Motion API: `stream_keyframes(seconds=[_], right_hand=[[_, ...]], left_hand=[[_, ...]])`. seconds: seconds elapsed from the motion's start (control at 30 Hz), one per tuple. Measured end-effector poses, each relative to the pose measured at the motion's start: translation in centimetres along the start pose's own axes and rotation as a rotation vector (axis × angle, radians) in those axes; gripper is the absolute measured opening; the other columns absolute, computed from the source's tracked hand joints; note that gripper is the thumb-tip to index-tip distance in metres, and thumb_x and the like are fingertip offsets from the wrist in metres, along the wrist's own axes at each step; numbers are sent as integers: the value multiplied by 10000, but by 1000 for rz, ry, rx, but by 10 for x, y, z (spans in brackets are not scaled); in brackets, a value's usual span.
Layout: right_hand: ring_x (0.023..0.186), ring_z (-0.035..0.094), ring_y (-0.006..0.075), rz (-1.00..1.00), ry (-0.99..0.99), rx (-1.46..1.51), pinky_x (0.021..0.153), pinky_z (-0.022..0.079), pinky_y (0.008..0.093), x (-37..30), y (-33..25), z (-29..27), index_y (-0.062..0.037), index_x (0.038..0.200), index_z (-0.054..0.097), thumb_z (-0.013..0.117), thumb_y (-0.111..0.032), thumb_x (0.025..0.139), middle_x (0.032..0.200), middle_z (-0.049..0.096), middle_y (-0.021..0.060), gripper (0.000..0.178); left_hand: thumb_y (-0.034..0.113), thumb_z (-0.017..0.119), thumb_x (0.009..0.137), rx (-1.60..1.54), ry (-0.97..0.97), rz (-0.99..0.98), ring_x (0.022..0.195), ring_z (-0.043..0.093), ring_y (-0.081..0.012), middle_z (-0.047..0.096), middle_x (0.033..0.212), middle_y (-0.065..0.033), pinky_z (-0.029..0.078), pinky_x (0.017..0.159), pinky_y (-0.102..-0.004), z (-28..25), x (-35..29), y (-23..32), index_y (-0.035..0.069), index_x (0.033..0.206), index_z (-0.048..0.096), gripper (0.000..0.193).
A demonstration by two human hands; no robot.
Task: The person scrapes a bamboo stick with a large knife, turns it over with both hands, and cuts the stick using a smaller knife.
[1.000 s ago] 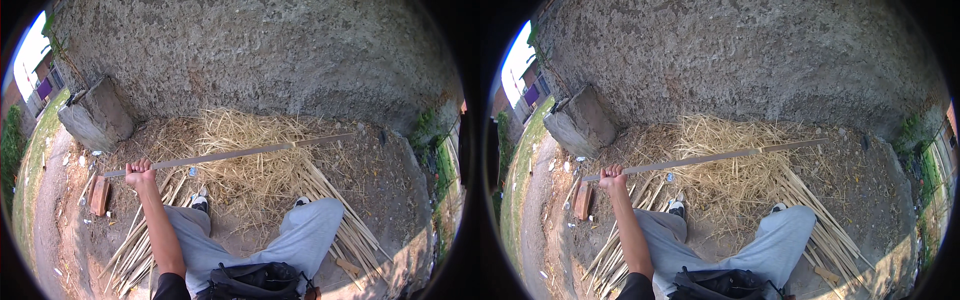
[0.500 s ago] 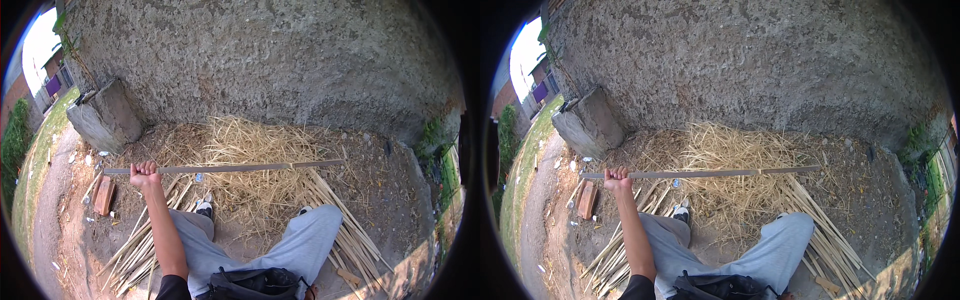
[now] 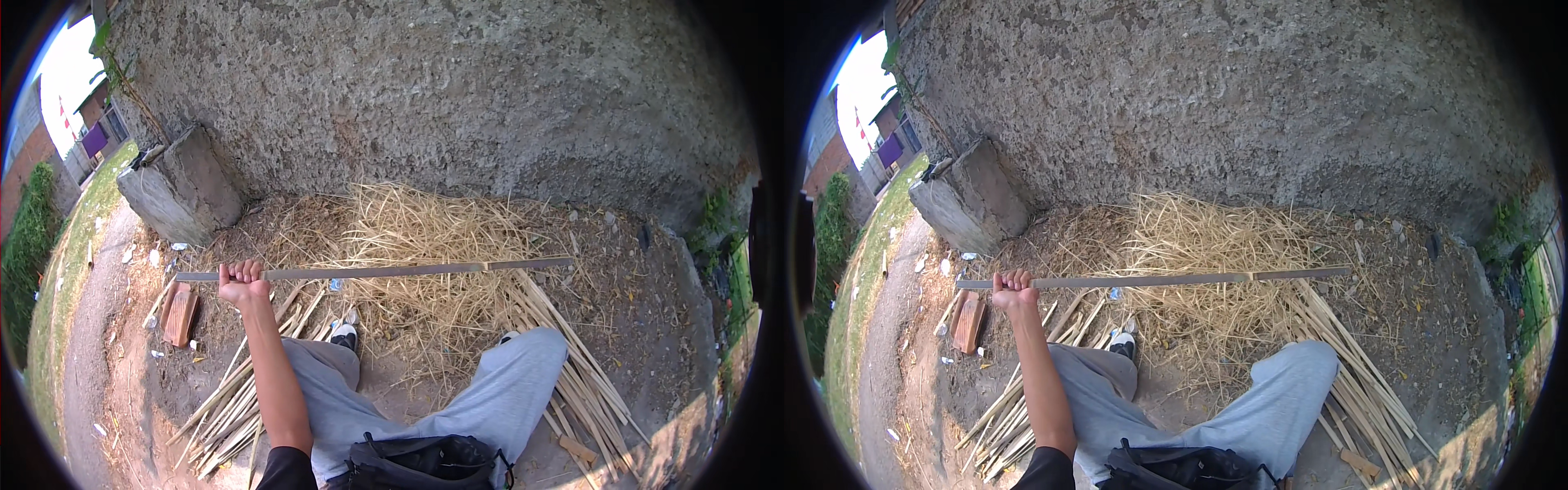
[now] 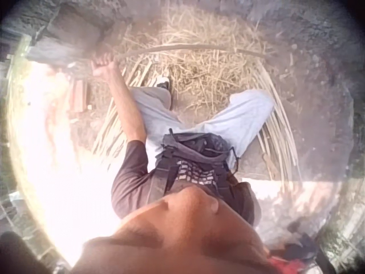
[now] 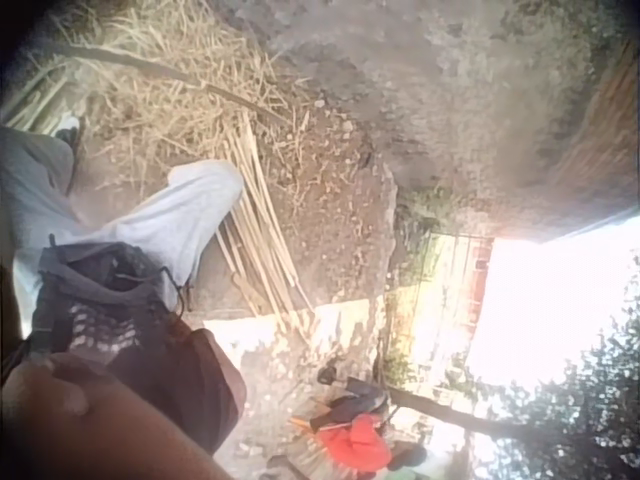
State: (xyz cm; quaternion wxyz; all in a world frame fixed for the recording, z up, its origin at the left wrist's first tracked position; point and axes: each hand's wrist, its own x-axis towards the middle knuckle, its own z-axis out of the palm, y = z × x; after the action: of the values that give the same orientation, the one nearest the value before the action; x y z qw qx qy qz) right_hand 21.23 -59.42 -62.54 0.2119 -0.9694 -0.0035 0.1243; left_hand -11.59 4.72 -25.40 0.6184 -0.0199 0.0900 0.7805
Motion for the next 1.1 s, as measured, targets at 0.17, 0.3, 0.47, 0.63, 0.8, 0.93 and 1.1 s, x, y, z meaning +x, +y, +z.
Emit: stream_keyframes(seconds=[0.17,0.3,0.47,0.63,0.8,0.93,1.1], right_hand=[[604,498,281,6,12,3,578,420,429,3,-5,3,-1,874,600,569,-155,889,720,573,140,158],[592,493,283,9,28,8,578,417,432,4,-9,6,0,847,600,573,-167,886,708,575,138,173],[576,487,286,21,92,28,579,413,436,10,-14,9,1,814,600,580,-182,883,694,577,136,196],[561,481,289,-81,469,46,579,410,440,39,-10,-5,2,781,601,586,-197,879,680,579,135,222],[627,454,120,-158,530,714,583,370,289,145,-88,-77,-5,871,644,545,-88,878,695,508,15,130],[940,582,279,-498,491,158,828,447,379,158,-241,-167,1,1033,646,505,-138,975,952,641,149,206],[946,647,211,-576,75,715,714,563,400,150,-407,-219,-3,1145,604,475,-223,1011,1115,634,136,287]], left_hand=[[301,407,993,-24,-2,-23,407,224,-104,315,494,18,170,369,-261,2,-2,2,120,623,380,413],[304,406,996,-2,9,1,409,224,-101,316,500,14,169,368,-262,5,-2,-2,119,626,381,415],[299,434,991,-48,-20,3,409,220,-102,308,504,13,167,370,-259,6,-3,-3,114,626,381,413],[273,450,978,-136,-68,-10,408,243,-95,307,511,19,170,356,-249,5,0,-4,123,616,371,399],[276,447,981,-155,-34,8,408,242,-96,299,514,18,167,355,-249,6,1,-7,119,622,367,400],[274,443,988,-123,-64,35,407,237,-96,305,519,14,163,354,-252,10,-4,-3,119,626,363,403],[269,439,989,-108,-53,47,398,234,-98,311,516,13,166,350,-252,12,-5,-9,120,617,363,408]])
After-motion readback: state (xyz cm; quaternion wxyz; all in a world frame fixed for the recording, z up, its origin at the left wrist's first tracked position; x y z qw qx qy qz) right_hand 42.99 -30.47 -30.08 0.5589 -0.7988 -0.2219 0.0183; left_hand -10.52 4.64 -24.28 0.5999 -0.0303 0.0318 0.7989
